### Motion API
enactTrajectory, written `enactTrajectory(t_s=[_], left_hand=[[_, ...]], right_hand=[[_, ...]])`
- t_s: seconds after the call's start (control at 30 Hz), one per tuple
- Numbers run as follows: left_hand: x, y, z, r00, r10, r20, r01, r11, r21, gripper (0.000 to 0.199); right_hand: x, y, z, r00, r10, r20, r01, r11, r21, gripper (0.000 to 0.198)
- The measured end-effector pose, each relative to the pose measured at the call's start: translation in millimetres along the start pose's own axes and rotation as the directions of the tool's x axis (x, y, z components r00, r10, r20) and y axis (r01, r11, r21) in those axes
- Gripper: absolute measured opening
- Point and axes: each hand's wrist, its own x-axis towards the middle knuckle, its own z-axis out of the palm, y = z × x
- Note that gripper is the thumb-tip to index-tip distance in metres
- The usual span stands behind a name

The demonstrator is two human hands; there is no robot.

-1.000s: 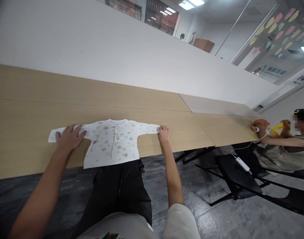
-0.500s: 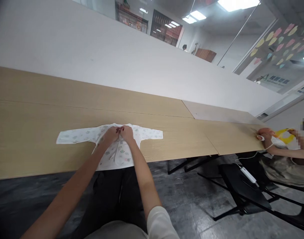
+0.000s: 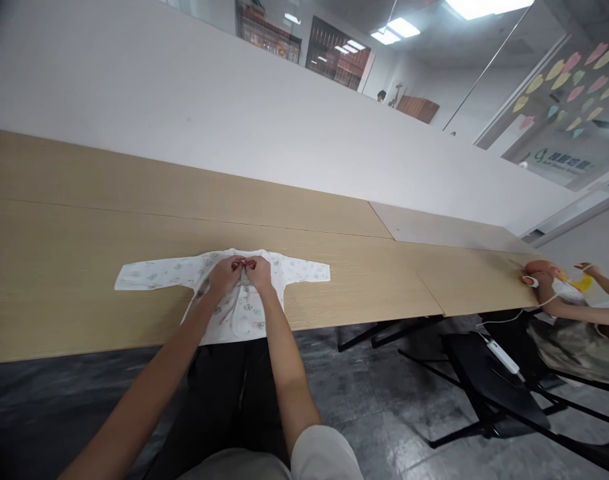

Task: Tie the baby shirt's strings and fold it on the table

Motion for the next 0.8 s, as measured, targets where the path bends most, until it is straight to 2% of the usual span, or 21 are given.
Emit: enactTrajectory(t_s=[0.33, 0.53, 0.8], left_hand=[[-0.7, -4.0, 4.0, 0.999, 0.035, -0.030, -0.035, 0.999, 0.012, 0.031], [2.7, -8.6, 7.9, 0.993, 0.109, -0.049, -0.113, 0.989, -0.095, 0.026], [2.7, -9.0, 7.2, 0.985, 0.164, -0.060, -0.173, 0.960, -0.220, 0.027]], right_hand=[[-1.9, 2.1, -0.8, 0.995, -0.017, -0.098, 0.040, 0.972, 0.232, 0.017], [-2.1, 1.2, 1.2, 0.989, 0.030, -0.146, 0.012, 0.960, 0.281, 0.015], [-4.3, -0.5, 3.3, 0.988, 0.053, -0.143, -0.004, 0.945, 0.326, 0.023]])
